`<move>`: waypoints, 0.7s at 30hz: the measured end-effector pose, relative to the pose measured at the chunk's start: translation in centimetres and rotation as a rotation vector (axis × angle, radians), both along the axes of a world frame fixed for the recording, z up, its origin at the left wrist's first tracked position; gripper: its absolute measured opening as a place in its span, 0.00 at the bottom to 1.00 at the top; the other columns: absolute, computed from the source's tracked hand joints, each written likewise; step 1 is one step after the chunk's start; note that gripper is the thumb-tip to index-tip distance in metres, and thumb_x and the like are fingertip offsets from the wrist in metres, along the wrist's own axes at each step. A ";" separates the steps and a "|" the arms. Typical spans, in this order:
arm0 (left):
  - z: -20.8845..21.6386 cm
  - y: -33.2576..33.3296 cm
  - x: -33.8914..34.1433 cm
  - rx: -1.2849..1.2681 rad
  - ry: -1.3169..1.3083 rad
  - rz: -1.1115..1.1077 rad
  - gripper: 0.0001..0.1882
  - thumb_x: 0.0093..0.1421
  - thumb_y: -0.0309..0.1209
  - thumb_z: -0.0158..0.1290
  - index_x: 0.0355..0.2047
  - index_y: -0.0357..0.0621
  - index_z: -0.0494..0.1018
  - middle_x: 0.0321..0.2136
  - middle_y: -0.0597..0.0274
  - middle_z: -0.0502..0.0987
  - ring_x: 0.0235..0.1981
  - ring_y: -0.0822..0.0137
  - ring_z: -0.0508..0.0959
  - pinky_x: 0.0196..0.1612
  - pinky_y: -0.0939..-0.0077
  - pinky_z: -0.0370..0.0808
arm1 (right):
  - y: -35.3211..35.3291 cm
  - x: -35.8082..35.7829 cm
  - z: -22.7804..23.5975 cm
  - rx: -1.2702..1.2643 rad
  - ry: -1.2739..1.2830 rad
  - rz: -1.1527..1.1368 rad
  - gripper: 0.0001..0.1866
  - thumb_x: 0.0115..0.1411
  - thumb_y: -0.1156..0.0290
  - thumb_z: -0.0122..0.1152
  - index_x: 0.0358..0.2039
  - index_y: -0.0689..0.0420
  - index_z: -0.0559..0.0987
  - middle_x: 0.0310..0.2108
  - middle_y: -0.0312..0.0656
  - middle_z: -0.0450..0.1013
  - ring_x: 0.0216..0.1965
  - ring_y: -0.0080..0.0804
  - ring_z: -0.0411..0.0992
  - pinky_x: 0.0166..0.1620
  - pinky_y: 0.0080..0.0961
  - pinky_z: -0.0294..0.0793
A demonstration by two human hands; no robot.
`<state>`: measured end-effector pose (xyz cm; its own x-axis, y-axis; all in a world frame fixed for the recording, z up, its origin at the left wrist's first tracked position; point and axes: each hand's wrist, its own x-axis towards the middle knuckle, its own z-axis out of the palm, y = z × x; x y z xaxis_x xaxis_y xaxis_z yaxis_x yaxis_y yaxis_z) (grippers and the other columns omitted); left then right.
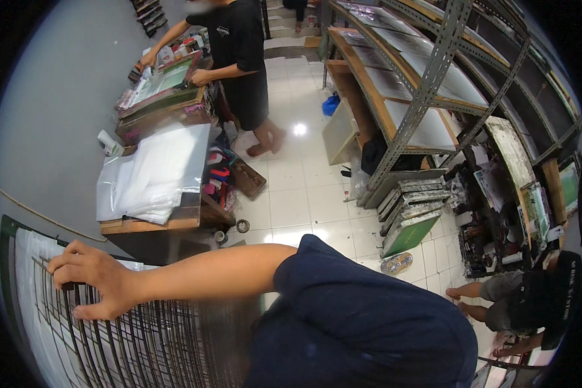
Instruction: The person repeatedly picks up white sheets from a table and places them into a metal wire rack. The person handles the sheets one by one, inserting them into the slots of the rack. Another person is visible in the background working at a separate station.
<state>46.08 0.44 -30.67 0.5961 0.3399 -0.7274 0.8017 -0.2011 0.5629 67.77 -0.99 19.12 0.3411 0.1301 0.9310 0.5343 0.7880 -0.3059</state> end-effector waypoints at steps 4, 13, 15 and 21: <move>0.4 0.0 -1.5 0.005 0.011 0.001 0.26 0.56 0.47 0.48 0.47 0.38 0.68 0.36 0.51 0.76 0.38 0.58 0.75 0.41 0.67 0.71 | -0.5 -0.4 0.4 -0.009 0.052 0.036 0.18 0.39 0.72 0.60 0.34 0.52 0.69 0.44 0.41 0.66 0.42 0.40 0.58 0.47 0.33 0.60; 0.4 -0.1 -4.0 0.018 0.023 0.039 0.27 0.57 0.47 0.48 0.48 0.38 0.67 0.37 0.51 0.76 0.39 0.58 0.75 0.41 0.67 0.71 | -0.5 -0.3 1.3 0.029 0.042 0.029 0.14 0.38 0.79 0.54 0.30 0.56 0.69 0.37 0.42 0.70 0.39 0.36 0.64 0.45 0.28 0.57; 0.7 -0.1 -4.6 0.018 0.016 0.053 0.27 0.57 0.48 0.48 0.48 0.38 0.67 0.37 0.51 0.76 0.39 0.58 0.75 0.41 0.67 0.71 | -0.9 0.1 1.3 0.028 0.046 -0.006 0.14 0.38 0.79 0.54 0.30 0.56 0.70 0.38 0.42 0.70 0.40 0.36 0.65 0.45 0.28 0.58; 0.8 -1.4 -9.0 0.022 -0.012 0.209 0.28 0.57 0.48 0.48 0.48 0.38 0.67 0.37 0.51 0.76 0.39 0.59 0.75 0.41 0.67 0.71 | -1.4 -0.2 1.7 -0.035 -0.002 -0.035 0.15 0.40 0.79 0.55 0.33 0.56 0.71 0.41 0.43 0.71 0.38 0.35 0.65 0.44 0.28 0.59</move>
<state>37.11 -0.93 -29.87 0.5192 0.4729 -0.7119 0.8207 -0.0435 0.5697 67.59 -2.37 20.81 0.3444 0.1510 0.9266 0.5616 0.7578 -0.3322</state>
